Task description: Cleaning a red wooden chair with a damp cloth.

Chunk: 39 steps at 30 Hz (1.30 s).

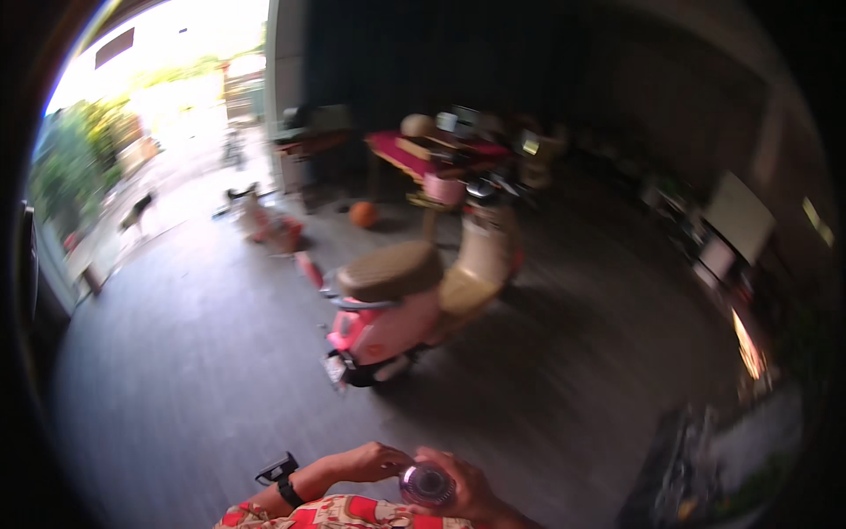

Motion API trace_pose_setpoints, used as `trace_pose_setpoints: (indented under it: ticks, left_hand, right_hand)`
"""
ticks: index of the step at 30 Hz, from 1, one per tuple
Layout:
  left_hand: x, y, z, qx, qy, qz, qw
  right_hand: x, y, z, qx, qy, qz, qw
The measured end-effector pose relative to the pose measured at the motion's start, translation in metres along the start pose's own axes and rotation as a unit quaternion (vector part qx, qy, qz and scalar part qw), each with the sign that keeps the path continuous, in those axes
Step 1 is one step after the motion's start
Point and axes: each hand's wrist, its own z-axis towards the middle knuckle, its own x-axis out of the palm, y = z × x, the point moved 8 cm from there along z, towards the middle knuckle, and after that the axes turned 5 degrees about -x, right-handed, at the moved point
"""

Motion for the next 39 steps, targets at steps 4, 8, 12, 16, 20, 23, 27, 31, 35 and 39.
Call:
trace_pose_setpoints:
  ticks: [4, 8, 12, 16, 20, 23, 27, 31, 35, 39]
  left_hand:
    - [0.022, 0.001, 0.042, 0.023, 0.038, -0.002, 0.999]
    - [0.055, -0.006, 0.112, 0.032, 0.103, -0.018, 0.994]
    - [0.101, -0.013, 0.187, 0.053, 0.162, -0.008, 0.985]
    - [0.147, -0.02, 0.265, 0.09, 0.187, 0.042, 0.977]
    - [0.186, -0.033, 0.344, 0.114, 0.207, 0.051, 0.97]
    - [0.203, -0.046, 0.4, 0.146, 0.175, 0.041, 0.973]
    - [0.219, -0.038, 0.472, 0.147, 0.213, 0.026, 0.966]
    - [0.213, -0.003, 0.556, 0.084, 0.191, 0.027, 0.978]
    - [0.172, 0.054, 0.651, 0.0, 0.103, 0.036, 0.994]
    - [0.181, 0.094, 0.758, -0.009, 0.172, 0.037, 0.984]
  right_hand:
    - [-0.032, -0.026, -0.028, 0.056, -0.025, 0.015, 0.998]
    - [-0.08, -0.058, -0.066, 0.099, -0.089, 0.019, 0.991]
    - [-0.137, -0.094, -0.107, 0.119, -0.135, 0.015, 0.984]
    - [-0.206, -0.131, -0.143, 0.158, -0.16, 0.021, 0.974]
    - [-0.284, -0.153, -0.166, 0.155, -0.157, 0.004, 0.975]
    - [-0.333, -0.172, -0.179, 0.148, -0.166, -0.007, 0.975]
    - [-0.388, -0.21, -0.19, 0.177, -0.204, -0.035, 0.962]
    - [-0.45, -0.259, -0.201, 0.192, -0.223, -0.069, 0.953]
    - [-0.525, -0.315, -0.205, 0.237, -0.263, -0.087, 0.931]
    - [-0.599, -0.365, -0.213, 0.314, -0.326, -0.091, 0.887]
